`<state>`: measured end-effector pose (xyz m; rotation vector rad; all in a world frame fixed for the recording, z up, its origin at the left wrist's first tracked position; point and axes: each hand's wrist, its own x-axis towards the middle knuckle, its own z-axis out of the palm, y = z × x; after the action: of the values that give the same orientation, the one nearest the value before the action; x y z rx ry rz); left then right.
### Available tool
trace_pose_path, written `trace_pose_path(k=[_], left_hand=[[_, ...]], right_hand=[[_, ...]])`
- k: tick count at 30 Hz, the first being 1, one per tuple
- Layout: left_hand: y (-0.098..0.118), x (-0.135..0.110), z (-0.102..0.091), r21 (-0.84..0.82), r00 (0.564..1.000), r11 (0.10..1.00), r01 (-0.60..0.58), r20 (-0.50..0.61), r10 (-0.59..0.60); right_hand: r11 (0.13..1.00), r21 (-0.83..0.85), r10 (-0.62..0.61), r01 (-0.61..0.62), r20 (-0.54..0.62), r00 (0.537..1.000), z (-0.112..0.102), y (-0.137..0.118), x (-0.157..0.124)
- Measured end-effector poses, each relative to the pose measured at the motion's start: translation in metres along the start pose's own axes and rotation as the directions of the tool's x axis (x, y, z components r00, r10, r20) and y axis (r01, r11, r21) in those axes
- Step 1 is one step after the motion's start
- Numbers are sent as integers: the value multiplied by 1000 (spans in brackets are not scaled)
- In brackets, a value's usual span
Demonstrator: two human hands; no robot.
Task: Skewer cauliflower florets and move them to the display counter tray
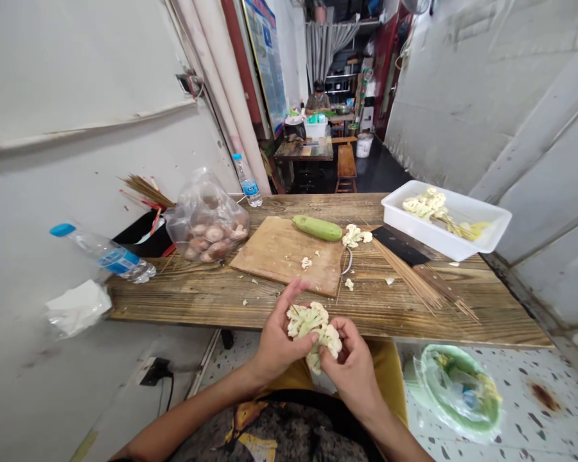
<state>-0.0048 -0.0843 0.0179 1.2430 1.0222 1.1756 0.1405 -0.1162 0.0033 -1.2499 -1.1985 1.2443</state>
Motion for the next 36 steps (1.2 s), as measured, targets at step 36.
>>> trace_pose_path(k=[36], left_hand=[[-15, 6, 0, -372, 989, 922, 109, -54, -139]], right_hand=[[976, 145, 149, -162, 95, 984, -11, 6, -5]])
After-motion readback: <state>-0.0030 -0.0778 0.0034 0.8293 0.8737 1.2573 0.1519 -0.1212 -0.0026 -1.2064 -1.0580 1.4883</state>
